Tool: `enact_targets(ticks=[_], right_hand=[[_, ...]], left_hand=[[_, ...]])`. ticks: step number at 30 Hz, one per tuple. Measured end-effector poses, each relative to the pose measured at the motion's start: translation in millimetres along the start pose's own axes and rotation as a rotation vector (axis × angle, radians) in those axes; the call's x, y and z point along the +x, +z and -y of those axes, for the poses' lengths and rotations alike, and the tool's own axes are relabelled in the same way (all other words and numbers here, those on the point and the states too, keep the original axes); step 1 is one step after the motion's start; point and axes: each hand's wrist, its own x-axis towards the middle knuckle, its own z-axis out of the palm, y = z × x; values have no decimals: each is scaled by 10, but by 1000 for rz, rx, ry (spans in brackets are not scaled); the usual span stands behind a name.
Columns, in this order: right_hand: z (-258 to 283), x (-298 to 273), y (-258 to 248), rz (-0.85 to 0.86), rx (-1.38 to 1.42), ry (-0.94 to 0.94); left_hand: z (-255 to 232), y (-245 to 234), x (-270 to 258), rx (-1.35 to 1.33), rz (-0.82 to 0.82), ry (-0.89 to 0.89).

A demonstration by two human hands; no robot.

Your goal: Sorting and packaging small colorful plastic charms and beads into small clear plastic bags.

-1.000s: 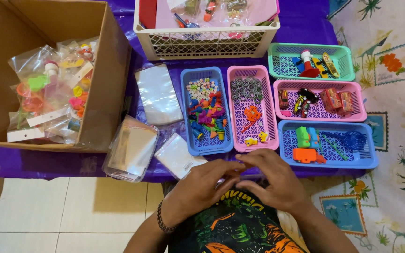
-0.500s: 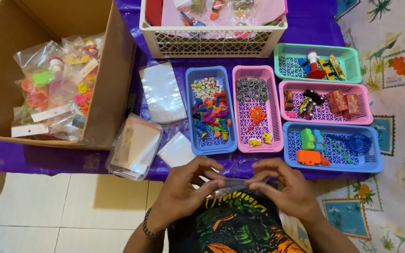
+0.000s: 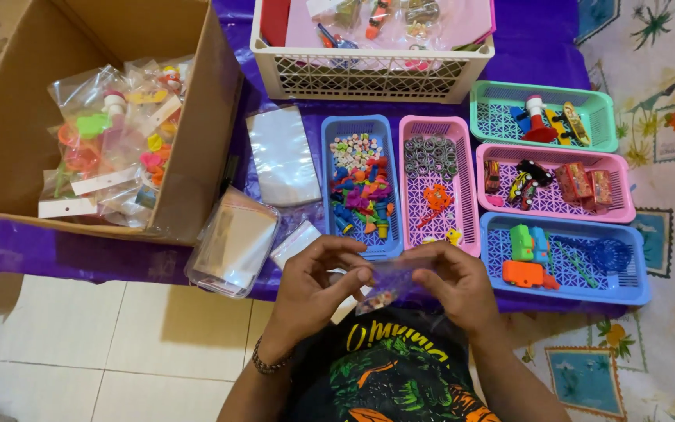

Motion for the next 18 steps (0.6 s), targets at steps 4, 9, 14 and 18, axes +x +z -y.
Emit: enact_targets(ticks=[4, 9, 14, 18], right_hand=[[-64, 57, 142, -54, 17, -24], [12, 47, 220, -33, -24, 8], [32, 92, 243, -58, 38, -3], [106, 221, 277, -59, 145, -7]], left_hand=[[5, -72, -3, 117, 26, 59], [55, -82, -17, 243, -129, -108], [133, -130, -17, 164, -103, -40], [1, -48, -49, 76, 23, -27]])
